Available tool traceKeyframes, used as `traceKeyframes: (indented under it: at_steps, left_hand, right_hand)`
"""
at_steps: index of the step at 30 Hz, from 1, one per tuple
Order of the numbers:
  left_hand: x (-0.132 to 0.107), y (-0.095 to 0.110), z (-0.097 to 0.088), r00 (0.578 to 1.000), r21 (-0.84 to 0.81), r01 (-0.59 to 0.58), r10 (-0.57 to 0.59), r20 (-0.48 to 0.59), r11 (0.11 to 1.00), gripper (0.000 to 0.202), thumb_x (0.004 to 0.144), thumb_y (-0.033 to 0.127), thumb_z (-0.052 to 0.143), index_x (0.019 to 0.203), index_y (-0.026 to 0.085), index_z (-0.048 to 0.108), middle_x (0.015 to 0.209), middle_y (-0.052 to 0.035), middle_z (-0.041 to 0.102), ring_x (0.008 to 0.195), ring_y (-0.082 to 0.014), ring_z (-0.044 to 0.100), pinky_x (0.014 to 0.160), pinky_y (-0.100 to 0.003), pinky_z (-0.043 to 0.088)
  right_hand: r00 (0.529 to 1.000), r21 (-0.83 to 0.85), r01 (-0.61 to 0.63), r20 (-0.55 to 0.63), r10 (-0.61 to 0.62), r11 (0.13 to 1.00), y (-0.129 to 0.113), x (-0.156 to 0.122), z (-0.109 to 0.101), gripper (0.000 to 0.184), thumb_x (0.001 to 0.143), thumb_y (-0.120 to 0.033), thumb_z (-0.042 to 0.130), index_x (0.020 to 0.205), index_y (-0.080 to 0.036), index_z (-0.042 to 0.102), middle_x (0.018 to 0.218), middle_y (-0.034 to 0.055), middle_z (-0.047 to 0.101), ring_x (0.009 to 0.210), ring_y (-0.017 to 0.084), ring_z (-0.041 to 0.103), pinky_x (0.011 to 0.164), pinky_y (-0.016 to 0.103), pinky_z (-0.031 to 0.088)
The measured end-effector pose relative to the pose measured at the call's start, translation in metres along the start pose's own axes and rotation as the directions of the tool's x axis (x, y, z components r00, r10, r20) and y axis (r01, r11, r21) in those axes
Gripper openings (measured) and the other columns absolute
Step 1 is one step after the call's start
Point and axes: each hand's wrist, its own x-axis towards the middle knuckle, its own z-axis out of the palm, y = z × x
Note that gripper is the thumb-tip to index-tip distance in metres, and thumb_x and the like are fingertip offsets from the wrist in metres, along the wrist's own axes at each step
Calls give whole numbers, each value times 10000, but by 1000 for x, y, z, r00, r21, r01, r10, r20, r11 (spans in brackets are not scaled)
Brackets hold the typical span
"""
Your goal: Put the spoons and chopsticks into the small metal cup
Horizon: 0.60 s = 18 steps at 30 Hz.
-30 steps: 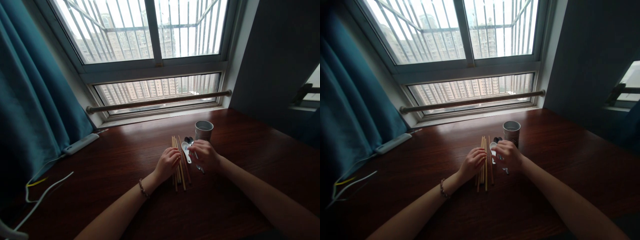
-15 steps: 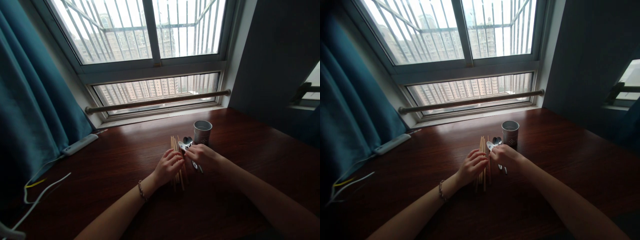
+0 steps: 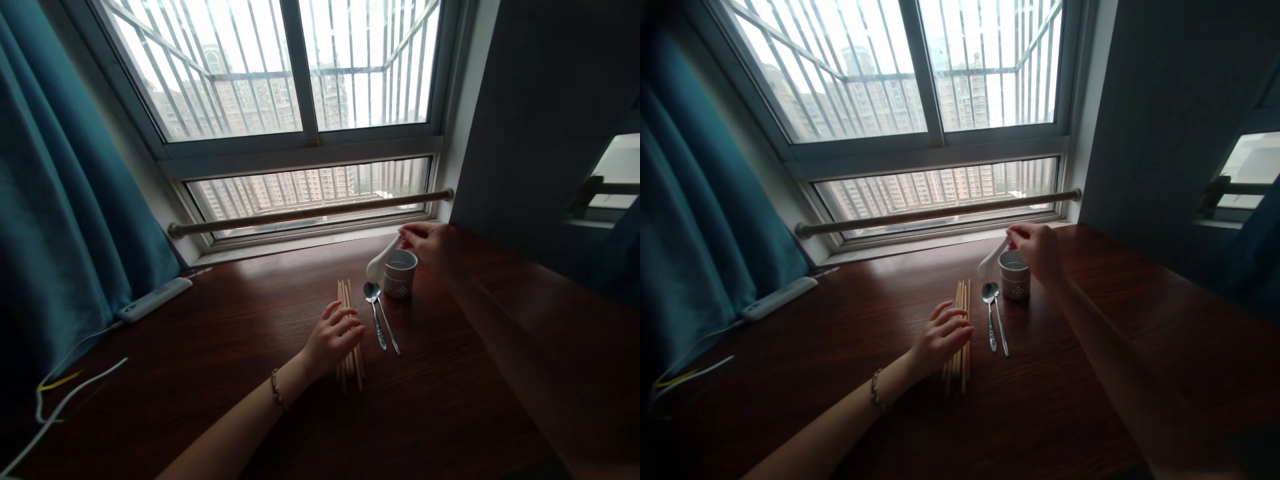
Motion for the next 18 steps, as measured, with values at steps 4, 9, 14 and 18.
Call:
traceKeyframes:
  at_steps: [4, 9, 14, 18]
  left_hand:
    - [24, 10, -5, 980, 4, -132, 129, 154, 991, 109, 901, 180, 488, 900, 196, 595, 876, -2, 667, 997, -180, 572, 1052, -458, 309]
    - [58, 31, -10, 892, -17, -274, 261, 369, 962, 62, 845, 161, 566, 792, 167, 598, 861, -19, 627, 851, -174, 571, 801, -334, 453]
    - [64, 34, -2, 843, -22, -316, 291, 453, 949, 138, 826, 143, 580, 691, 171, 583, 738, -12, 592, 702, -163, 550, 663, -332, 443]
    - [57, 34, 5, 838, -12, -304, 274, 471, 952, 111, 850, 126, 536, 749, 150, 576, 757, -24, 580, 695, -164, 545, 611, -320, 442]
  right_hand:
    - [964, 195, -67, -241, 114, 979, 17, 45, -21, 184, 717, -217, 716, 820, -65, 703, 696, 82, 628, 565, 205, 617, 515, 280, 543]
    - [960, 1, -148, -241, 144, 989, 27, 54, -30, 133, 728, -156, 705, 818, -58, 709, 652, 79, 618, 548, 208, 614, 488, 253, 519]
    - [987, -256, -145, -97, 124, 956, 19, 45, -28, 72, 777, -133, 668, 801, -81, 711, 585, 33, 597, 544, 180, 609, 597, 268, 514]
    - [977, -334, -202, 2, 215, 921, 27, 46, -18, 48, 772, -113, 662, 771, -91, 705, 563, 27, 584, 574, 182, 610, 611, 278, 498]
